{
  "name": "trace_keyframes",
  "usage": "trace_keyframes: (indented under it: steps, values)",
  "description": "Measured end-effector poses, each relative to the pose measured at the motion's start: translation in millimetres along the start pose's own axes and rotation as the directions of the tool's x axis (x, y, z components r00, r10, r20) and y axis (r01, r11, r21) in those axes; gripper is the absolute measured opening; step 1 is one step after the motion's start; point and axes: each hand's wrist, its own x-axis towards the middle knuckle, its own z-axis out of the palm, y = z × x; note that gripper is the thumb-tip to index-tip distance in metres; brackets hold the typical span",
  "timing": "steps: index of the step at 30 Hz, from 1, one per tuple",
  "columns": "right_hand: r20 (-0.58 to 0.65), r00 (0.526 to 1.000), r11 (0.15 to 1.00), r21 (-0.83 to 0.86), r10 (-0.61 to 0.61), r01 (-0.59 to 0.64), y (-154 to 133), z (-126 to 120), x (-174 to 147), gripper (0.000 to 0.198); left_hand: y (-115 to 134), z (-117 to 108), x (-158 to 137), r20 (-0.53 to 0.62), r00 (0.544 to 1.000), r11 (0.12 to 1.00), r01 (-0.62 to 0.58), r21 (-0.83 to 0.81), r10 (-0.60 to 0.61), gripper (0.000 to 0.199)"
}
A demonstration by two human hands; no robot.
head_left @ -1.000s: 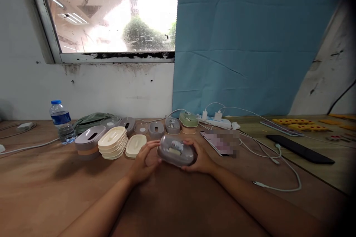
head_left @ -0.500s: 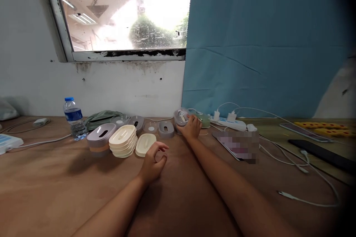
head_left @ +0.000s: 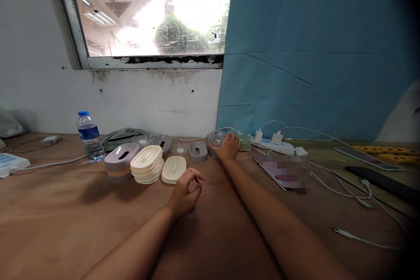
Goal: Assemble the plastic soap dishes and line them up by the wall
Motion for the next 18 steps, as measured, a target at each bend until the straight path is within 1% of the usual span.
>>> trace_keyframes:
  steps: [7,10,12,14,15,16,18]
  values:
    - [0.009,1.000,1.000,-0.013,0.026,-0.026,3.4,-4.1,1.2,0.068,-1.3,0.6,0.1,0.006,1.000,1.000,-0.003,-0.012,0.003,0.016]
    - [0.024,1.000,1.000,0.006,0.009,-0.009,4.6,-9.5,2.7,0.073,-1.8,0.6,0.2,0.006,1.000,1.000,-0.004,-0.012,0.004,0.016]
    - [0.042,0.999,0.999,0.026,-0.032,0.030,3.6,-15.6,3.5,0.074,-1.9,0.4,0.6,0.005,1.000,1.000,-0.002,-0.007,0.002,0.017]
    - [0.081,0.988,0.990,0.062,-0.134,0.129,-0.6,-22.8,2.8,0.068,-1.9,0.2,0.9,0.002,1.000,1.000,-0.002,-0.003,0.002,0.017]
    - [0.113,0.971,0.975,0.089,-0.213,0.204,-4.4,-26.0,1.4,0.060,-1.8,0.2,0.9,0.002,1.000,1.000,-0.003,-0.001,0.003,0.017]
    - [0.151,0.941,0.950,0.123,-0.304,0.287,-9.2,-28.7,-1.0,0.050,-1.6,0.1,0.9,0.001,1.000,1.000,-0.003,0.001,0.003,0.016]
    - [0.229,0.848,0.875,0.200,-0.479,0.440,-20.9,-30.9,-8.7,0.033,-0.7,0.0,0.7,0.000,1.000,1.000,-0.007,0.006,0.007,0.016]
